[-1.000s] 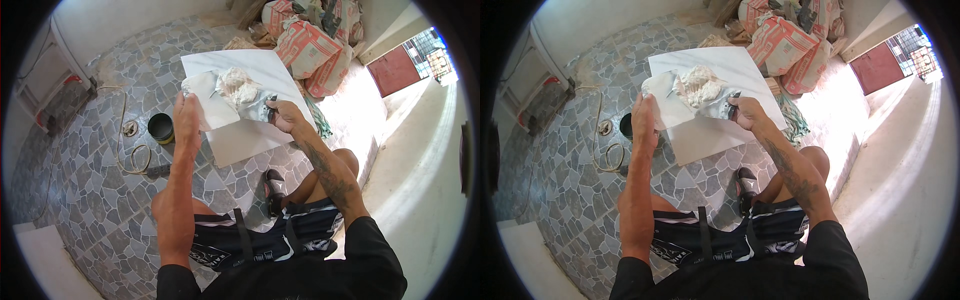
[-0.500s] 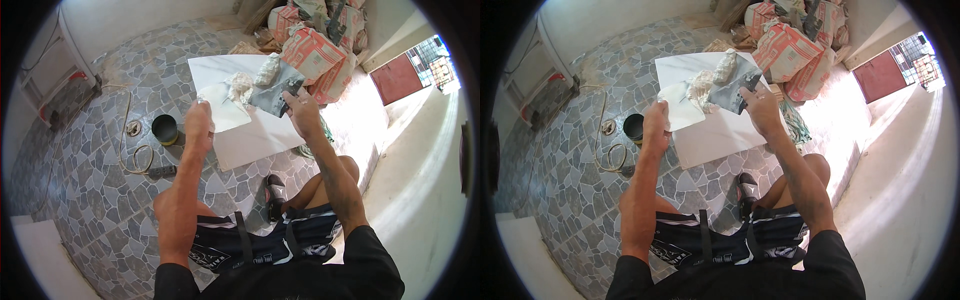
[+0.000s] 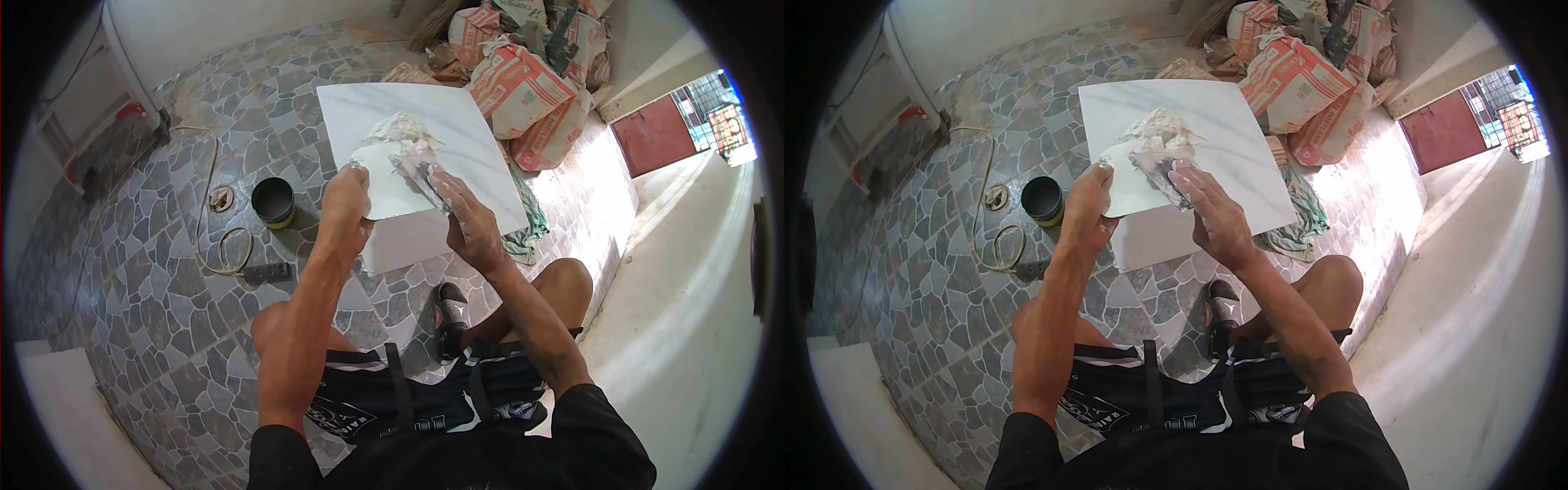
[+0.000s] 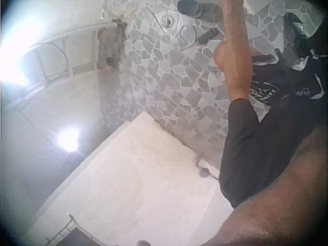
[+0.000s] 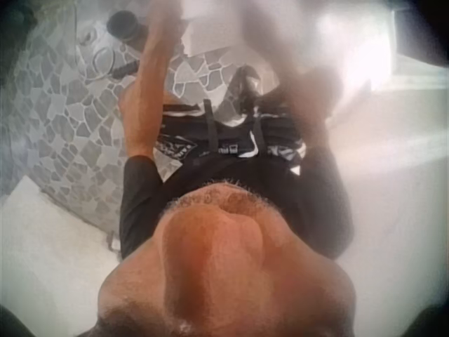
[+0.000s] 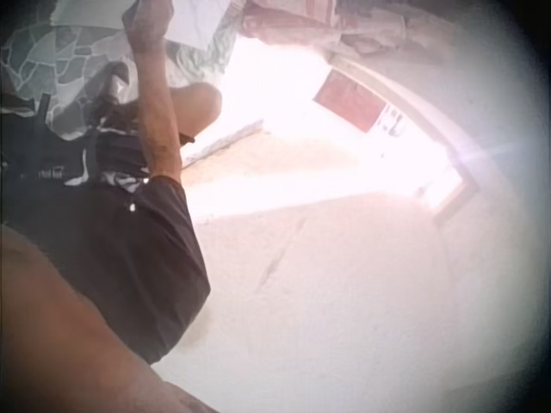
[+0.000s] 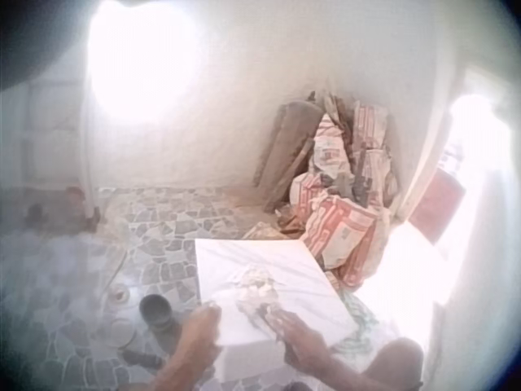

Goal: The person scrapes a wall with putty knives, mixes plaster on a tile using the putty knives, and then applies the plaster onto the wall.

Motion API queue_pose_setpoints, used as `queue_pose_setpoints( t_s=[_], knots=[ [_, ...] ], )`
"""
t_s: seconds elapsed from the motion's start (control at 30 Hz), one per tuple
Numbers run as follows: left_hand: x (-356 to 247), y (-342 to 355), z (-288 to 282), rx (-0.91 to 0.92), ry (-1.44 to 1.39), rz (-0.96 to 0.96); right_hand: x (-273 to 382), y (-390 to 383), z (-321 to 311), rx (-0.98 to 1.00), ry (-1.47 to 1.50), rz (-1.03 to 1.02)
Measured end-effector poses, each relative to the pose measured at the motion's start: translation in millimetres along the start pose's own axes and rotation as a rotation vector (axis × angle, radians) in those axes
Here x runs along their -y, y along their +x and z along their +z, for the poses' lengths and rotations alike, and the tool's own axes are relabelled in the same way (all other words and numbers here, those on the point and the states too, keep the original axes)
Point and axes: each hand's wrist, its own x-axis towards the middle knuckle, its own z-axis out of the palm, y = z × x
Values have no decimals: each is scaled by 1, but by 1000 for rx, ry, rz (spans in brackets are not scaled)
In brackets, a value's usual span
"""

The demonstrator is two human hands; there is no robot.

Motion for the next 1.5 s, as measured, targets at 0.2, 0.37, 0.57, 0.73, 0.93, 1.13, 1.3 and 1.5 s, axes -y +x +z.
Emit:
queue_pose_setpoints(
  t_s=[0.2, 0.37, 0.57, 0.73, 0.93, 1.13, 1.3, 1.5],
  knots=[
    [-6, -7, -5, -33, 97, 4, -22, -9, -16, 123, -170, -66],
    [-8, 5, -10, 0, 2, 89, -40, -12, -38, 190, -290, -38],
    [-29, -4, -18, -67, 155, 336, -49, -9, -54, 71, -202, 758],
    [-31, -3, -18, -181, 104, 417, -73, -21, -37, -180, 903, 1213],
    [-36, -5, -29, -139, 167, 464, -63, -33, 6, -284, 1057, 1457],
    [-38, -9, -27, -128, 182, 523, -31, 4, 50, -416, 1066, 1421],
    [-37, -9, -29, -116, 165, 552, -21, 20, 73, -581, 1219, 1357],
    [-37, -10, -31, -140, 175, 544, -39, 21, 74, -663, 1304, 1384]
  ],
)
